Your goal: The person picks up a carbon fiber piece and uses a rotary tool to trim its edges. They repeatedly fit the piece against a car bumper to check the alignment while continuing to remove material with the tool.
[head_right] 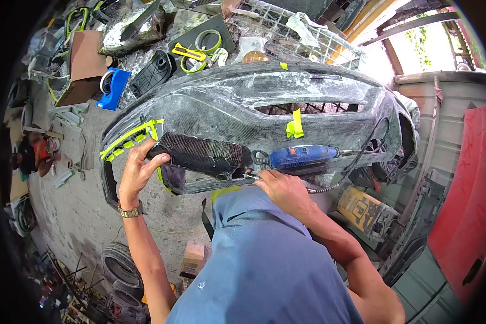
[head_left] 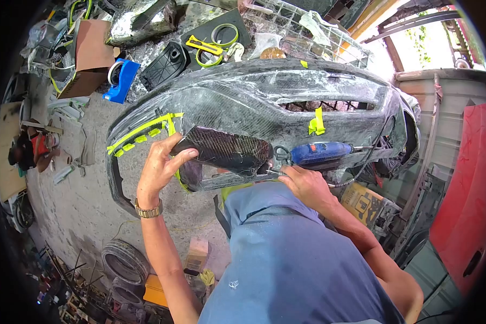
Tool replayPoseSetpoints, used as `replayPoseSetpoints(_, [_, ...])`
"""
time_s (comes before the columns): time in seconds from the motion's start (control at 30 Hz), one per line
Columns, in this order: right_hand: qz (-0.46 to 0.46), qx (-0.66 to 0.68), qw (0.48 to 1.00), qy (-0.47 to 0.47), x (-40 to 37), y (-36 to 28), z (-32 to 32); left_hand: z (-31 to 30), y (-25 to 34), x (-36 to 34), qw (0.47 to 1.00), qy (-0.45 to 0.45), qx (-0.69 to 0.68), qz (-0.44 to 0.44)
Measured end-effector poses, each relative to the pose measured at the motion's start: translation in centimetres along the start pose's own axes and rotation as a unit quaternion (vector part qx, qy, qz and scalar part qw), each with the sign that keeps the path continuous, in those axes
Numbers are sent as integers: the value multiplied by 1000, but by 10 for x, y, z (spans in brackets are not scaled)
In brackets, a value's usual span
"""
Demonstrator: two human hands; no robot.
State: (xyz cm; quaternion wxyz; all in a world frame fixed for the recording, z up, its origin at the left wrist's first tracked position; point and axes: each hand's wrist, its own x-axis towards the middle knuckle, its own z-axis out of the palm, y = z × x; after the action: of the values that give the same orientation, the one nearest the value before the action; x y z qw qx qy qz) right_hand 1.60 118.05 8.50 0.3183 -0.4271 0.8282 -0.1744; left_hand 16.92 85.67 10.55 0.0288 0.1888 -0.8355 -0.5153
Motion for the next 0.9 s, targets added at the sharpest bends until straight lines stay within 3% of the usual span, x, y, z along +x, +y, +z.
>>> replayPoseSetpoints(0.5, [11, -24, 999, 19, 1, 0, -3, 1, 9, -5, 1000, -1, -24, -15])
replayPoseSetpoints(0.7, [-12, -16, 1000, 4, 1, -4, -2, 1, 10, -6, 1000, 11, 0, -3])
replayPoseSetpoints(0.9, [22, 9, 999, -30, 0, -7, -6, 2, 13, -7, 1000, 17, 1, 2])
